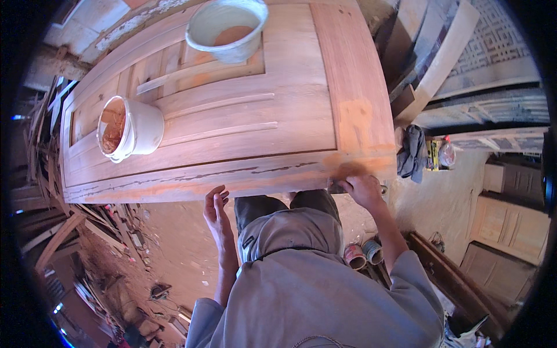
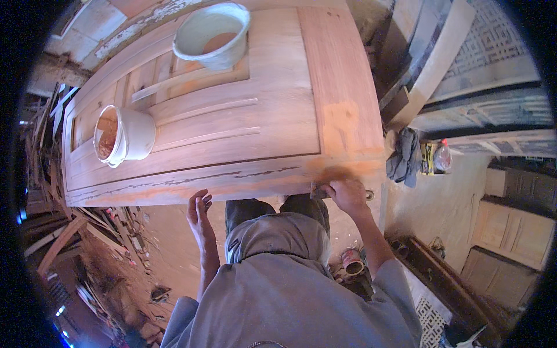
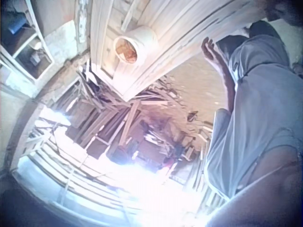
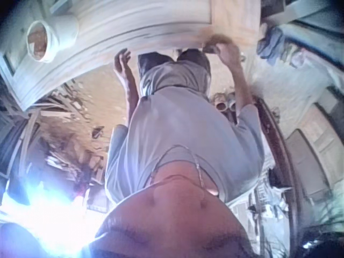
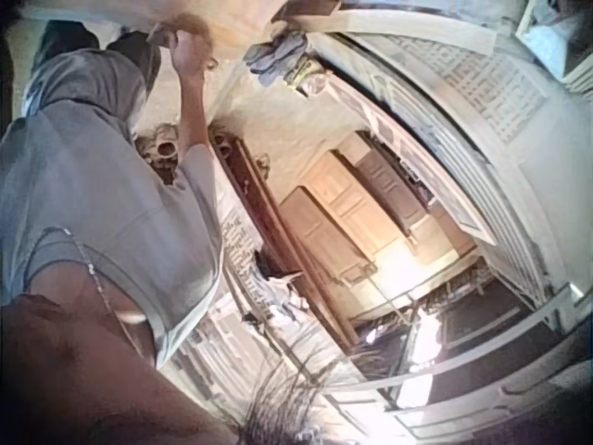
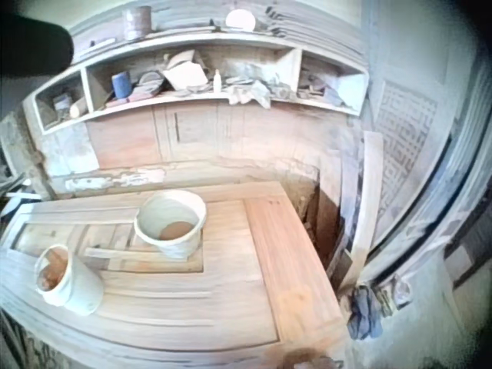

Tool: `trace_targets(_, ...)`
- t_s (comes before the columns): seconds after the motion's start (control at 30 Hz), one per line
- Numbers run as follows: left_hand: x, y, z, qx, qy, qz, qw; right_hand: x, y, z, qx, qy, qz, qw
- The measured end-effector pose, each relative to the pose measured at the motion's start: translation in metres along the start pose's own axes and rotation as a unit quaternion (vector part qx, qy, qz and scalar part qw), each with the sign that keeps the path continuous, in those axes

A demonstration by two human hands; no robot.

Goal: The person mixes a wood-filler substance in a bucket using a brush and applies it to the edges and crevices of a wooden door using a small spatula tool and their hands.

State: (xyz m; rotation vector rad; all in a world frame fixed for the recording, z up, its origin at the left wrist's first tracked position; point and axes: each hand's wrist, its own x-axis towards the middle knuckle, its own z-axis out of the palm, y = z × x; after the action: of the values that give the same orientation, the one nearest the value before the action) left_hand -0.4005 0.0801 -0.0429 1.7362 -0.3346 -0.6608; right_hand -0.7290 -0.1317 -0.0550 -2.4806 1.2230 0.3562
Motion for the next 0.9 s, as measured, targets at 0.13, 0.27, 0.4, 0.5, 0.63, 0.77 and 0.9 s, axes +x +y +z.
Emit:
trace_targets(0.13, 0.013, 0.001, -0.028, -0.033, 0.057, -0.011, 0.998, 0.014, -0.032, -0.008, 0.061, -0.029, -0.041, 0.997)
trace_targets(0.27, 0.030, 0.005, -0.077, -0.046, 0.130, -0.020, 0.990, 0.039, -0.101, -0.034, 0.187, -0.048, -0.019, 0.981)
trace_targets(0.4, 0.059, -0.001, -0.134, -0.086, 0.191, -0.017, 0.978, 0.084, -0.194, -0.056, 0.333, -0.068, -0.060, 0.938)
trace_targets(0.5, 0.090, 0.007, -0.175, -0.099, 0.201, 0.002, 0.975, 0.124, -0.297, -0.100, 0.325, -0.054, -0.138, 0.934)
trace_targets(0.63, 0.123, 0.020, -0.228, -0.109, 0.226, 0.013, 0.968, 0.175, -0.440, -0.151, 0.263, 0.117, -0.270, 0.919)
trace_targets(0.77, 0.157, 0.016, -0.273, -0.122, 0.248, 0.019, 0.961, 0.228, -0.500, -0.138, -0.009, 0.149, -0.305, 0.941)
trace_targets(0.9, 0.189, 0.000, -0.314, -0.107, 0.264, 0.024, 0.958, 0.219, -0.524, -0.146, -0.096, 0.094, -0.241, 0.961)
